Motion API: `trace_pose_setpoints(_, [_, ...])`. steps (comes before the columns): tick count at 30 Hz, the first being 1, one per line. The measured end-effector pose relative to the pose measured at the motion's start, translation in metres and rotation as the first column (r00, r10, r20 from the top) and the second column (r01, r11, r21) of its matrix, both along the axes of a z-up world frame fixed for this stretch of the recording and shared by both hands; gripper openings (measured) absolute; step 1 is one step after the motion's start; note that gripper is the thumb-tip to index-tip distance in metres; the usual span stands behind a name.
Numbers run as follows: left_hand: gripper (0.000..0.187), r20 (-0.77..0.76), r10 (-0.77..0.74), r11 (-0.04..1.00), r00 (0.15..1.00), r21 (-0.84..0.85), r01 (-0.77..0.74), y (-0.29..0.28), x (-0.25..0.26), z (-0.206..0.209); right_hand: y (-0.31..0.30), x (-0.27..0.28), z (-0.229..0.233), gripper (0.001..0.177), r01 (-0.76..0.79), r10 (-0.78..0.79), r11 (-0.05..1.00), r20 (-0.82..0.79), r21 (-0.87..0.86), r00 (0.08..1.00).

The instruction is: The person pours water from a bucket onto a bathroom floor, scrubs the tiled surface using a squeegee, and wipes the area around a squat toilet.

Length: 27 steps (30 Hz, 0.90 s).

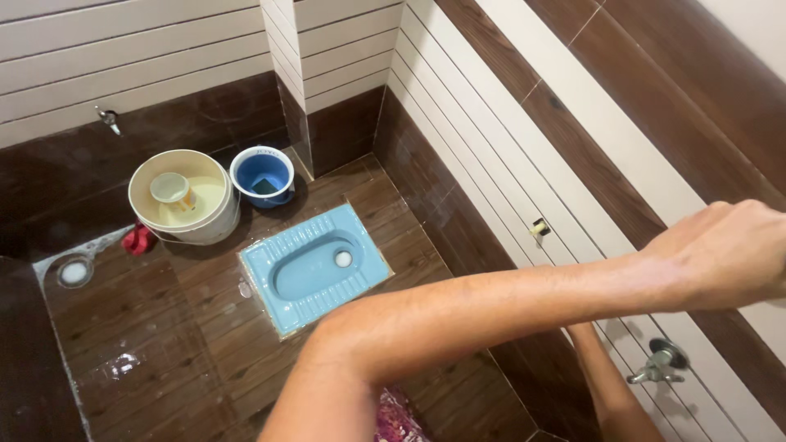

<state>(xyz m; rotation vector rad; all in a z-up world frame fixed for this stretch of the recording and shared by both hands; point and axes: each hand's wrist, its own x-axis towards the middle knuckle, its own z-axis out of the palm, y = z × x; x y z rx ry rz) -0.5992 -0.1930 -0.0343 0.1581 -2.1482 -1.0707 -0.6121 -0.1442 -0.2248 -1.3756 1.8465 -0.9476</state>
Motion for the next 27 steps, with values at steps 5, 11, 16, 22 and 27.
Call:
trace_pose_setpoints(5, [0.031,-0.02,0.059,0.989,0.998,-0.134,-0.061,0.004,0.021,-0.019,-0.071,0.033,-0.004,0.032,-0.041,0.064,0.985,-0.132,0.167,0.989])
trace_pose_setpoints(11, [0.017,0.283,0.02,0.959,0.959,-0.277,0.061,-0.025,0.053,-0.117,-0.151,0.044,-0.132,0.029,-0.055,0.051,0.988,-0.029,-0.145,0.998])
trace_pose_setpoints(16, [0.022,0.205,-0.054,0.968,0.977,-0.231,0.102,-0.032,0.054,-0.124,-0.134,0.043,-0.146,0.027,0.018,-0.006,0.991,0.093,-0.135,0.996])
trace_pose_setpoints(22, [0.022,0.104,-0.246,0.962,0.964,-0.099,0.256,0.006,0.005,-0.058,-0.036,0.018,-0.061,0.028,0.122,-0.13,0.974,0.029,0.189,0.991])
trace_pose_setpoints(27, [0.026,0.012,-0.334,0.94,0.943,-0.074,0.334,0.045,-0.007,-0.028,0.034,-0.018,-0.05,0.028,0.081,-0.104,0.988,0.174,0.13,0.979])
